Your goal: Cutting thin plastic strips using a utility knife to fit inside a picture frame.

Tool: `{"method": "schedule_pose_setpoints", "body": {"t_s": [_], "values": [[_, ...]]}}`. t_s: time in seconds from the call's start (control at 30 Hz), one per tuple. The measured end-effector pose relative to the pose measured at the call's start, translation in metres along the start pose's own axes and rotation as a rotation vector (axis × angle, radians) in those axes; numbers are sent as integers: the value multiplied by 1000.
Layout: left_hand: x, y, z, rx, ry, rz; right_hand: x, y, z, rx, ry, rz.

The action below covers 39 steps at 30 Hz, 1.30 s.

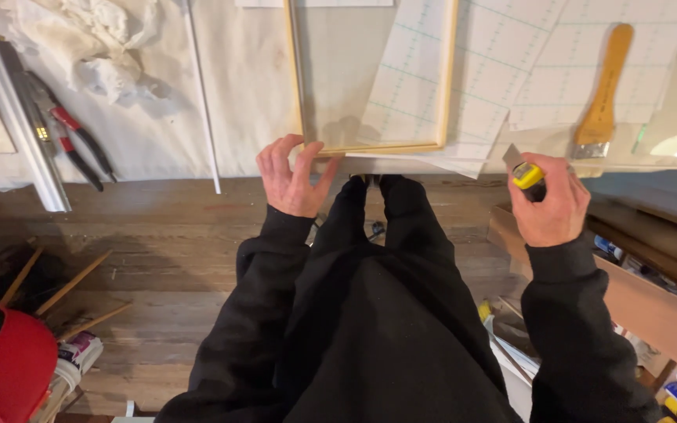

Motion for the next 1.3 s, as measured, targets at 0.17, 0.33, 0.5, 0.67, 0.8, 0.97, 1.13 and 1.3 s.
{"method": "schedule_pose_setpoints", "body": {"t_s": [0.17,0.33,0.5,0.67,0.8,0.97,1.13,1.3], "values": [[16,0,-9,11,-42,-57,0,-5,-3,-25,91,-42],[72,-5,-6,-79,-61,87,7,-20,-16,-93,139,-62],[124,-47,-13,-126,-158,214,11,-37,-26,-152,215,-143],[124,-70,0,-128,-127,161,0,-27,-31,-230,224,-158],[125,-77,6,-103,-123,134,-31,-1,-14,-238,-229,-90],[123,-83,13,-77,-152,132,-27,-14,32,-284,-175,-193],[117,-90,19,-43,-207,106,-34,-34,39,-473,-640,-229],[112,-89,24,-50,-266,124,-29,-40,54,-283,-336,-331]]}}
Point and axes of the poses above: each hand's wrist, its own z-axis away from the middle knuckle, its own y-axis out of the back of the hand, x = y × z, the point moved 1 cm from there along -z, towards the middle knuckle, and after that the axes turned 5 degrees about x, right-handed, at the moved point
